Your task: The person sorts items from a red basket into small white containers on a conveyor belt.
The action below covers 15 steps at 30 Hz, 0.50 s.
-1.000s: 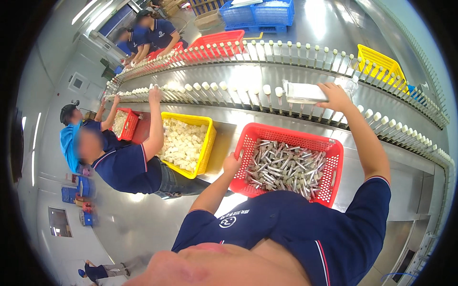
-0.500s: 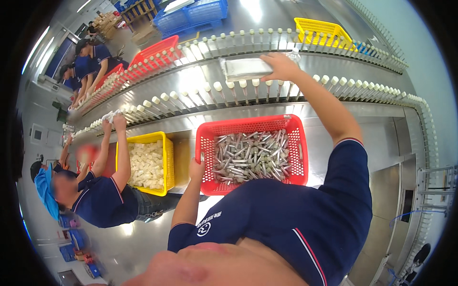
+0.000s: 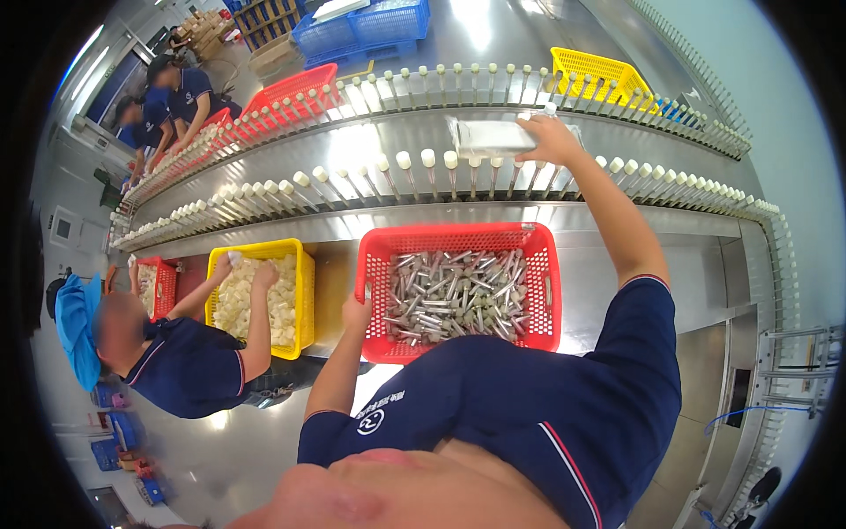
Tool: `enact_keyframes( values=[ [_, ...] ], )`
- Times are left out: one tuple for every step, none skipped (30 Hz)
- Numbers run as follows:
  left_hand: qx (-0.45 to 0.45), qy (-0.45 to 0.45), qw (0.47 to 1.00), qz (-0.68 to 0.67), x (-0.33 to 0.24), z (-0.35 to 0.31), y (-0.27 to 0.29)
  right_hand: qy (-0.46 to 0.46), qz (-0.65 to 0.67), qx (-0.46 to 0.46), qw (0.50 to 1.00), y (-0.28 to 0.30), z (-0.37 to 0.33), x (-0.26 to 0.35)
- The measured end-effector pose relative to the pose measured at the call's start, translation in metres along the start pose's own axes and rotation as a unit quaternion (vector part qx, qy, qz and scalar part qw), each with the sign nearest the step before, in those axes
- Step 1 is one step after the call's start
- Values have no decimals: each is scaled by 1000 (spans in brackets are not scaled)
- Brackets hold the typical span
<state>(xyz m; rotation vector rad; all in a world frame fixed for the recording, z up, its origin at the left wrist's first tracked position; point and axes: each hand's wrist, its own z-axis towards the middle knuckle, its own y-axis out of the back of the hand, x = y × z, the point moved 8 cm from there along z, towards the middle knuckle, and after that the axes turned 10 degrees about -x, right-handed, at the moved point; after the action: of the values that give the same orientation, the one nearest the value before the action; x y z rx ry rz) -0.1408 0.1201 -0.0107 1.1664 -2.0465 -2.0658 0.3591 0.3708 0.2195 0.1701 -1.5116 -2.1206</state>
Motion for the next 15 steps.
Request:
enact_keyframes(
  values=[
    [1,5,1000,9,-2,1,0,30,-16,-51,998,8,5,-2],
    [2,14,1000,20,4,-2,2,14,-18,-52,998,15,16,5],
    [2,12,1000,7,10,0,-1,3,-10,-35,999,21,27,12],
    [7,10,1000,11,9,-2,-1,-11,-4,-19,1000,27,36,21],
    [-3,4,1000,28,1,-1,1,-22,-6,-18,1000,24,39,21],
    [-12,-3,999,45,-5,0,2,-11,19,-22,1000,21,40,23],
    [-19,-7,999,36,-2,0,2,8,48,-26,999,19,45,28],
    [-17,-10,999,38,-4,0,1,4,47,-26,999,7,43,22],
    [-13,-6,999,44,-6,0,0,37,32,-35,998,-10,38,22],
    [-11,4,999,51,-4,-1,1,74,20,-42,996,-23,38,27],
    [-14,6,999,52,-2,-1,1,-6,2,73,997,-40,29,32],
    [-18,7,998,55,0,-1,0,12,0,52,999,-51,19,35],
    [-20,7,998,58,0,-3,-1,5,-6,56,998,-49,14,30],
    [-21,8,998,57,2,-2,-2,-2,-12,60,998,-47,10,24],
    [-19,9,998,58,3,-1,-4,1,-11,61,998,-44,7,19]
  ],
)
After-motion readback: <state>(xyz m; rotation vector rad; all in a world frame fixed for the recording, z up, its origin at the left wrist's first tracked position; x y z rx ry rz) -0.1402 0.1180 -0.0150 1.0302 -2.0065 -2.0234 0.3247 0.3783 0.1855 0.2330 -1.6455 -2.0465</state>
